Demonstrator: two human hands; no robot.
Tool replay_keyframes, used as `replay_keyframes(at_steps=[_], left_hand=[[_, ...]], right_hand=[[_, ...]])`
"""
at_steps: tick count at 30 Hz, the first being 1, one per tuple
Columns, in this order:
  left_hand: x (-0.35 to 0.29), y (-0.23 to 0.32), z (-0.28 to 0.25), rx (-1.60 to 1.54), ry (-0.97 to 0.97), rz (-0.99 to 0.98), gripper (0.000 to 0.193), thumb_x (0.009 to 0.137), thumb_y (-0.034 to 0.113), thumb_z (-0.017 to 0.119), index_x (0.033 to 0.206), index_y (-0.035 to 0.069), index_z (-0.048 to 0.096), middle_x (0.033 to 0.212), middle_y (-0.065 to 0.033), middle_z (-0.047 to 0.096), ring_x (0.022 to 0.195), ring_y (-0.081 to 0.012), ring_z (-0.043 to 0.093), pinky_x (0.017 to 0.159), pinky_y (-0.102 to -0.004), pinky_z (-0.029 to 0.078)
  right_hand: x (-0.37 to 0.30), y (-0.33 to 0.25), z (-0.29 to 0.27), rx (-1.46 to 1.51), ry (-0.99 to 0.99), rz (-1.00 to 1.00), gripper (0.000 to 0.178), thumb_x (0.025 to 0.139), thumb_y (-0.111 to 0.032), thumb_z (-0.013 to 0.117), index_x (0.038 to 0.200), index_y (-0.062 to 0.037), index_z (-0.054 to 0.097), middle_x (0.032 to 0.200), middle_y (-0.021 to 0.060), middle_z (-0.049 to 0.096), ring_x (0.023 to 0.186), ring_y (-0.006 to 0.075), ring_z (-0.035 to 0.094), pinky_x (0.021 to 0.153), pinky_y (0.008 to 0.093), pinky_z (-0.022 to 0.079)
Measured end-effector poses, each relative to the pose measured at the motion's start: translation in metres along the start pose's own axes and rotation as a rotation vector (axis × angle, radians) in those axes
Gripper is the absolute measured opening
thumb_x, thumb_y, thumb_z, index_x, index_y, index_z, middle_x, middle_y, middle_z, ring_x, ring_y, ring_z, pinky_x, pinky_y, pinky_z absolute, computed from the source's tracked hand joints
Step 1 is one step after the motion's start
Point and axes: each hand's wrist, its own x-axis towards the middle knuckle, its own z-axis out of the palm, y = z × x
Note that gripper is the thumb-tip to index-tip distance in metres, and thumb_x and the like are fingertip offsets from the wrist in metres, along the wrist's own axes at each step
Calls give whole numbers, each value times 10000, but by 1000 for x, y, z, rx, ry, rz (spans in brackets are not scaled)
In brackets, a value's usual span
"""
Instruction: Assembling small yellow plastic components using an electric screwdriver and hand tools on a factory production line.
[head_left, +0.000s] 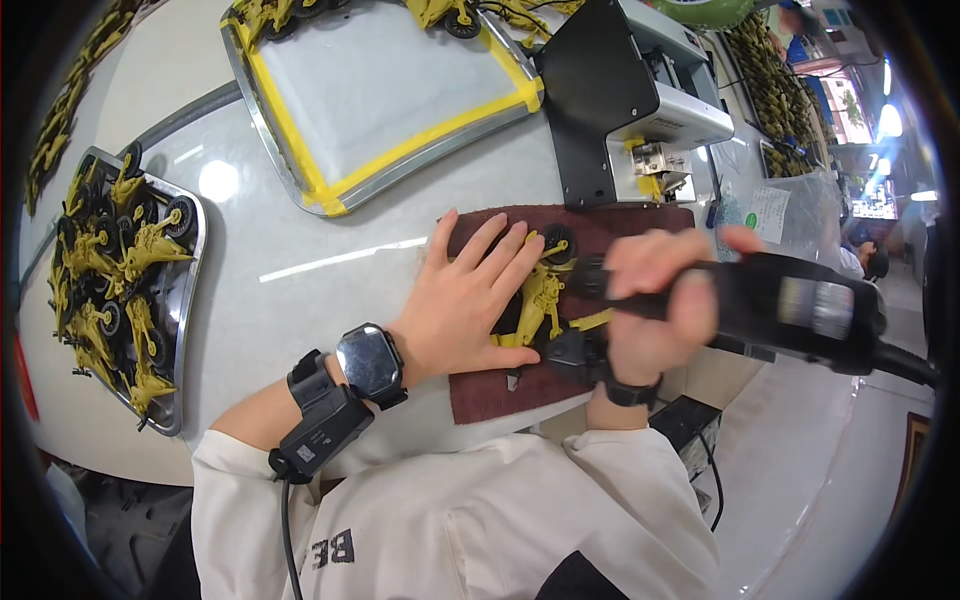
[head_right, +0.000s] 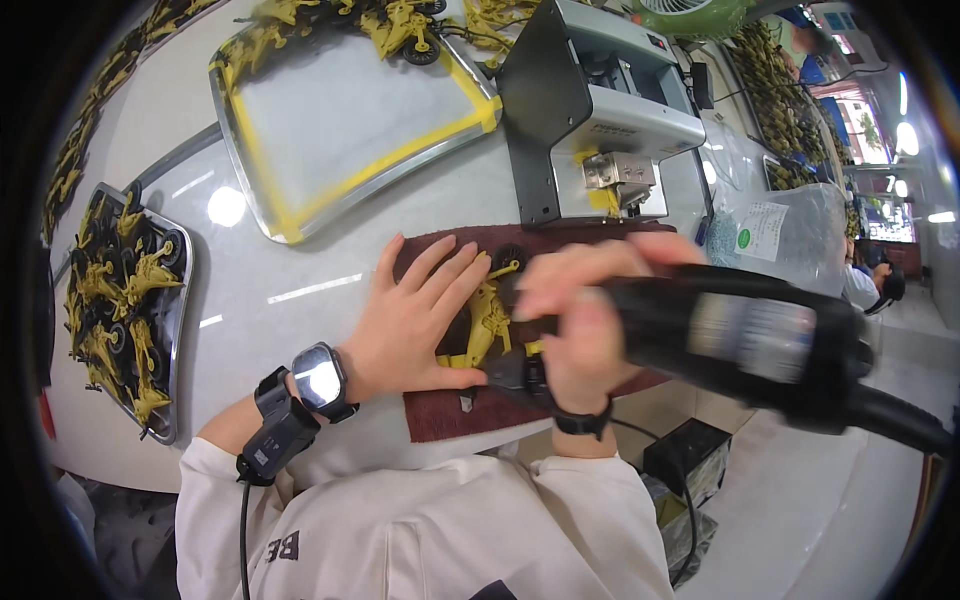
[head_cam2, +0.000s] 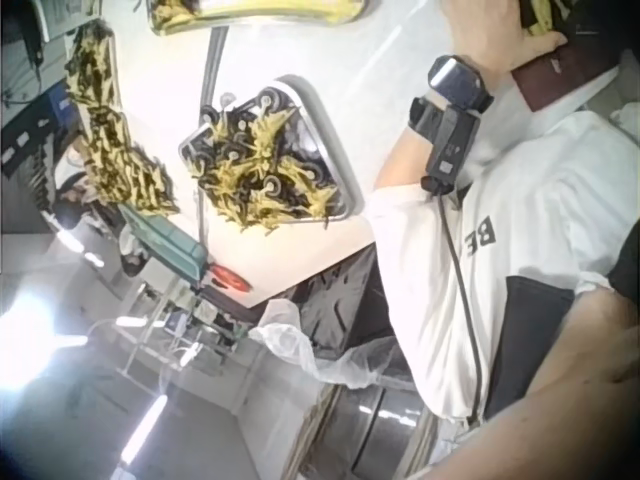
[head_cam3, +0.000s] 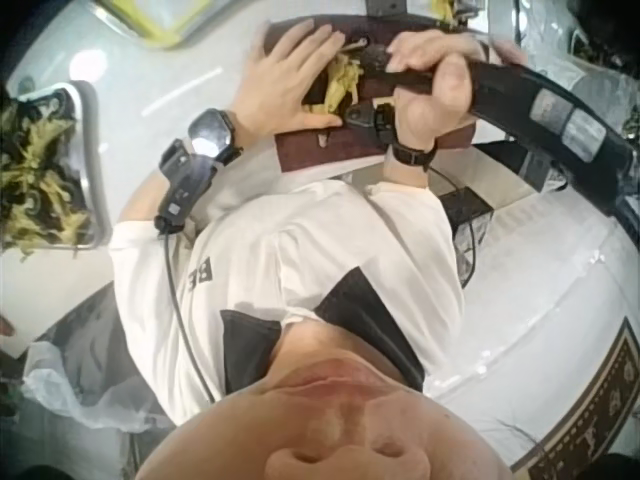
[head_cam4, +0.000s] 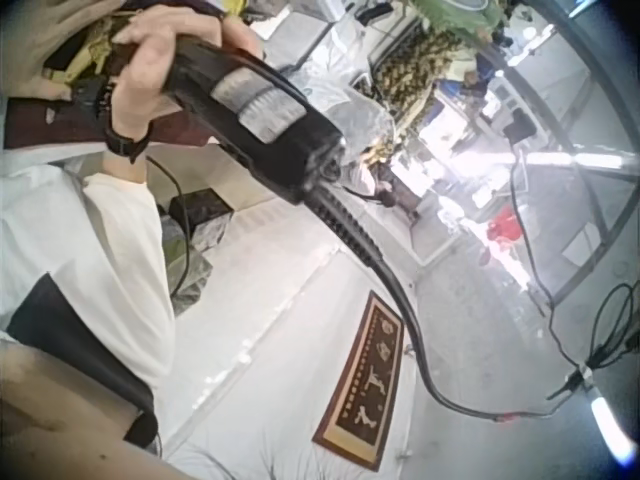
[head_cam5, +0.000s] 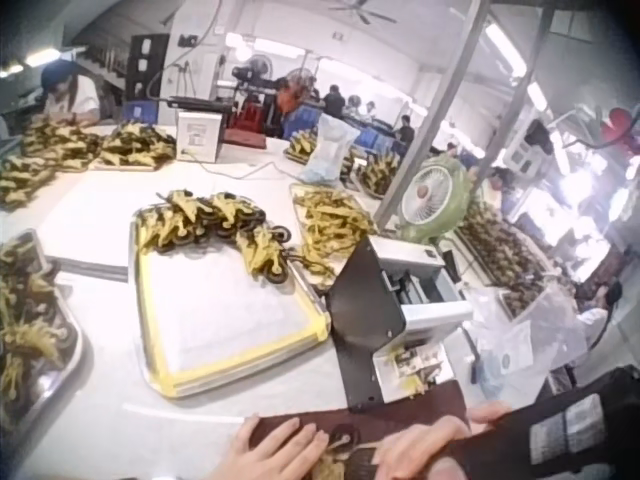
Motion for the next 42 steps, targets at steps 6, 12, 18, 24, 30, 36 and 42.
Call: replay_keyframes(at_steps=[6,12,18,24,30,36,42], left_hand=[[1,7,-3,14,20,15,1037,665,656,708,1431,39,378,1421,-146,448,1346,-332,377,1098,-613,179],[-1,6,-3,30,17,16,1031,679,660,699,1434,37,373,1420,-153,447,1344,-333,383,1101,-613,178],[-1,5,0,35,16,17,1047,678,667,693,1441,33,357,1424,-158,441,1348,-333,377,1110,-608,164],[-1,6,-2,57,8,1,1051,675,676,689,1444,40,359,1429,-153,437,1354,-329,369,1116,-599,161],[-1,6,0,31,11,8,1039,685,692,674,1437,40,374,1428,-146,440,1352,-330,372,1112,-599,167],[-2,5,-4,34,-6,4,1009,694,698,660,1435,66,394,1426,-151,439,1351,-335,373,1100,-608,179],[2,6,-5,28,5,19,968,689,681,668,1435,118,417,1423,-156,446,1346,-335,384,1092,-621,185]], right_hand=[[82,-31,-56,-116,397,-205,475,894,-191,559,1306,-75,352,643,74,526,506,170,496,539,344,468],[98,0,-47,-195,302,-151,434,859,-119,639,1218,16,435,630,67,548,495,145,523,519,288,469],[36,-15,-43,-25,119,-21,554,878,-210,633,1295,-1,334,627,81,513,487,171,504,522,344,474],[18,-7,-17,-71,-30,-74,593,924,-362,552,1371,-91,274,664,77,504,505,191,480,527,354,423],[24,10,-17,-61,-16,-3,556,928,-323,538,1350,-68,282,678,77,509,518,185,498,553,362,447],[31,21,-8,35,14,159,500,823,-92,635,1213,44,354,642,75,568,522,147,553,551,288,491],[30,20,-15,77,-26,144,479,807,-41,642,1196,13,368,697,85,588,561,150,569,575,287,490]])
